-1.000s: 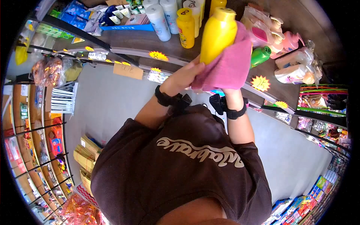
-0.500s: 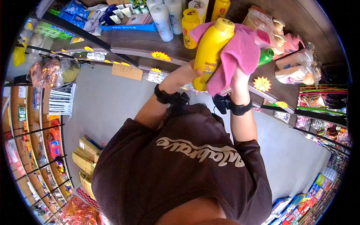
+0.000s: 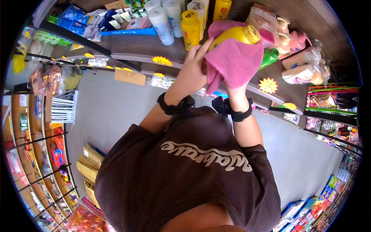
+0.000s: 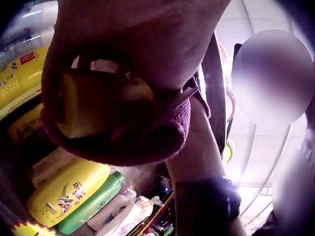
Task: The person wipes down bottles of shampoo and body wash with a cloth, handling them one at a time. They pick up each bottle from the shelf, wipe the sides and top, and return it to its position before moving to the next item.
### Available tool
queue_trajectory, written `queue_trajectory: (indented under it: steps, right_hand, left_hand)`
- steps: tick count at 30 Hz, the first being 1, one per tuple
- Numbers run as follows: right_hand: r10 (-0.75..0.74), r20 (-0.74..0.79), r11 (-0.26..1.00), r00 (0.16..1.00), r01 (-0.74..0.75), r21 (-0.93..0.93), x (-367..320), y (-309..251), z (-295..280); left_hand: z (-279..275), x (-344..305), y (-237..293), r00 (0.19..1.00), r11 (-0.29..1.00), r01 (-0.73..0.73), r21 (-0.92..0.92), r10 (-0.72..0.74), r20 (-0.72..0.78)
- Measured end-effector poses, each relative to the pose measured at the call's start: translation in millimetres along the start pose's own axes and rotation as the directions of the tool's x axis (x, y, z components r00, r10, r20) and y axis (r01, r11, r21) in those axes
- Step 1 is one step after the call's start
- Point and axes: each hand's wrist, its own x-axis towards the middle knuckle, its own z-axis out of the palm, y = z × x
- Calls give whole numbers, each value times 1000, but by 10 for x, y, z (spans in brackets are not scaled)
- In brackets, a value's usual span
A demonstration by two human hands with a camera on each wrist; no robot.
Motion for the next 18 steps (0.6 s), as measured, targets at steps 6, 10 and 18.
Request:
queue_trajectory:
  steps: [6,10,18]
  right_hand:
    - [124,67,987,990,-131,98,-12,58,-150]
    - [194,26,938,981,-193,287,5,257,-186]
    - [347,89,578,933,-288,763,199,369,-274]
  left_hand:
    - [-78,58,-176,996,956,65,-286,-46,74]
    - [-71,72,-163,998,952,33,-304,-15,62]
    - [-10,69,-63,993,967,40,-252,-67,-98]
